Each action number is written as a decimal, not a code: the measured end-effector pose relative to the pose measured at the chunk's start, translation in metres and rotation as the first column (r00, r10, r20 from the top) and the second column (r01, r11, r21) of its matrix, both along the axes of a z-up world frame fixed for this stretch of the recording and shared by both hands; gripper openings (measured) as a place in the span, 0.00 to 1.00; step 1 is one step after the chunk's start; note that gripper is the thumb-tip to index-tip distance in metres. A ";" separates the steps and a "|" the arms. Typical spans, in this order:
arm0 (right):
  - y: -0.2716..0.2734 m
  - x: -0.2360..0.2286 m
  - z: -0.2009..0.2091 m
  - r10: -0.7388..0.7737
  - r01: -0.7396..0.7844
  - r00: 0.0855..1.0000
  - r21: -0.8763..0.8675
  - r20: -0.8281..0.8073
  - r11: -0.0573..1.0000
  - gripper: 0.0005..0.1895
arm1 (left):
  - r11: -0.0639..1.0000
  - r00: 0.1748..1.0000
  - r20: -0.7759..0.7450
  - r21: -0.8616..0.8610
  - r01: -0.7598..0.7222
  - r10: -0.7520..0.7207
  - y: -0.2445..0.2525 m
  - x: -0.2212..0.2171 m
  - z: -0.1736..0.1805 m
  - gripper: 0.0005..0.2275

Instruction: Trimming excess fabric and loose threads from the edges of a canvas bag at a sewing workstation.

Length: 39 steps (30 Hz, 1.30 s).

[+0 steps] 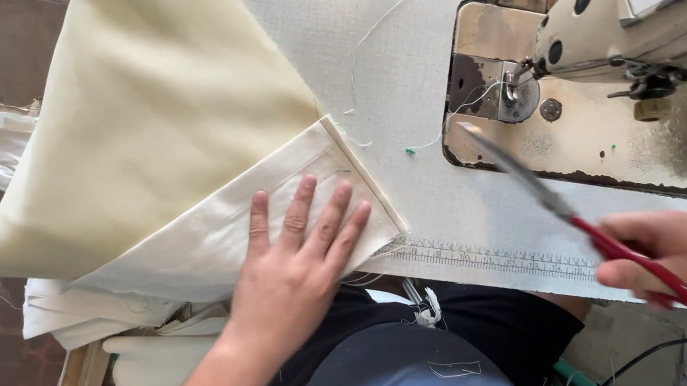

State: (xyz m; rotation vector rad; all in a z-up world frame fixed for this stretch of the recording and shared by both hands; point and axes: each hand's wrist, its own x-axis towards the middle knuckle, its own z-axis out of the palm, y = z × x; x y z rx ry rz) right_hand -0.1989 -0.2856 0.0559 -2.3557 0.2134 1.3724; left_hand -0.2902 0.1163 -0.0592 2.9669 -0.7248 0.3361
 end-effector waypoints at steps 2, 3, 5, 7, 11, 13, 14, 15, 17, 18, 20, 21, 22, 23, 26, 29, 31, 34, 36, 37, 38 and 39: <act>-0.027 -0.015 -0.006 -0.105 0.138 0.987 -0.312 0.120 0.940 0.16 | 0.971 0.981 0.089 -0.151 0.187 -0.175 0.017 -0.004 0.011 0.21; -0.032 -0.015 -0.008 -0.113 0.146 0.986 -0.307 0.120 0.940 0.16 | 0.970 0.979 0.089 -0.147 0.195 -0.184 0.026 -0.008 0.017 0.21; -0.044 -0.014 -0.011 0.023 0.147 0.941 -0.468 0.337 0.871 0.23 | 0.645 0.984 -0.135 -0.763 -0.030 -0.114 0.043 -0.015 0.032 0.21; -0.070 -0.018 -0.034 -0.112 0.271 0.860 -0.257 0.498 0.928 0.15 | 0.315 0.917 -0.386 -0.861 -0.398 0.104 0.073 -0.027 0.033 0.12; -0.117 -0.012 -0.084 -0.096 0.211 0.614 -0.046 0.783 0.976 0.20 | -0.417 0.875 -0.471 -0.822 -0.389 0.112 0.105 -0.022 0.064 0.30; -0.109 -0.011 -0.085 0.101 0.088 0.511 -0.169 0.854 0.982 0.25 | -0.460 0.911 -0.403 -0.827 -0.323 0.084 0.110 -0.025 0.078 0.28; -0.106 -0.011 -0.085 0.291 -0.002 0.383 -0.314 0.877 0.949 0.30 | -0.509 0.940 -0.338 -0.817 -0.272 0.039 0.112 -0.026 0.085 0.26; -0.058 -0.006 -0.053 0.289 -0.009 0.378 -0.308 0.879 0.951 0.30 | -0.506 0.941 -0.335 -0.820 -0.266 0.049 0.112 -0.027 0.087 0.26; 0.033 -0.029 0.006 0.191 0.063 0.753 -0.358 0.630 0.931 0.31 | -0.531 0.965 -0.261 -0.823 -0.200 0.041 0.112 -0.028 0.090 0.26; 0.060 -0.038 0.004 0.191 0.062 0.750 -0.354 0.634 0.933 0.31 | -0.529 0.966 -0.256 -0.826 -0.195 0.045 0.109 -0.030 0.093 0.26; 0.110 -0.059 0.001 0.068 -0.378 0.680 0.269 0.730 0.886 0.33 | -0.551 0.979 -0.200 -0.815 -0.180 -0.023 0.101 -0.029 0.099 0.25; 0.138 -0.065 0.003 0.063 -0.375 0.677 0.270 0.734 0.887 0.33 | -0.547 0.980 -0.195 -0.818 -0.178 -0.027 0.094 -0.027 0.097 0.25; 0.167 -0.070 0.005 0.110 -0.453 0.728 0.354 0.677 0.818 0.46 | -0.575 0.971 -0.234 -0.802 -0.163 0.051 0.087 -0.025 0.094 0.25; 0.195 -0.075 0.008 0.165 -0.514 0.767 0.440 0.620 0.737 0.59 | -0.601 0.953 -0.275 -0.786 -0.147 0.125 0.080 -0.024 0.092 0.24; 0.249 -0.070 0.001 0.003 -0.556 0.783 0.698 0.622 0.451 0.63 | -0.237 0.698 -0.551 -0.832 -0.502 0.458 0.034 -0.025 0.107 0.21; 0.273 -0.059 -0.019 -0.187 -0.178 0.964 0.982 0.187 0.062 0.62 | 0.489 0.939 -0.344 -0.819 -0.300 0.000 0.016 -0.009 0.132 0.39; 0.279 -0.045 -0.068 -0.337 0.037 0.941 0.995 -0.005 0.091 0.45 | 0.494 0.887 -0.452 -0.795 -0.352 -0.095 0.029 0.014 0.130 0.37; 0.274 -0.032 -0.113 -0.493 0.261 0.848 0.963 -0.192 0.074 0.22 | 0.658 0.858 -0.508 -0.672 -0.339 -0.077 0.044 0.051 0.117 0.29; 0.266 -0.027 -0.119 -0.509 0.271 0.837 0.960 -0.202 0.064 0.16 | 0.789 0.897 -0.441 -0.547 -0.280 0.012 0.052 0.080 0.122 0.25; 0.263 -0.026 -0.115 -0.439 0.246 0.881 0.964 -0.178 0.104 0.14 | 0.821 0.890 -0.452 -0.532 -0.208 -0.067 0.056 0.094 0.132 0.30; 0.261 -0.025 -0.112 -0.364 0.218 0.918 0.966 -0.155 0.141 0.12 | 0.845 0.875 -0.462 -0.518 -0.133 -0.145 0.061 0.108 0.143 0.36; 0.256 -0.022 -0.101 -0.369 0.219 0.916 0.965 -0.154 0.141 0.12 | 0.845 0.874 -0.462 -0.519 -0.129 -0.151 0.056 0.109 0.169 0.36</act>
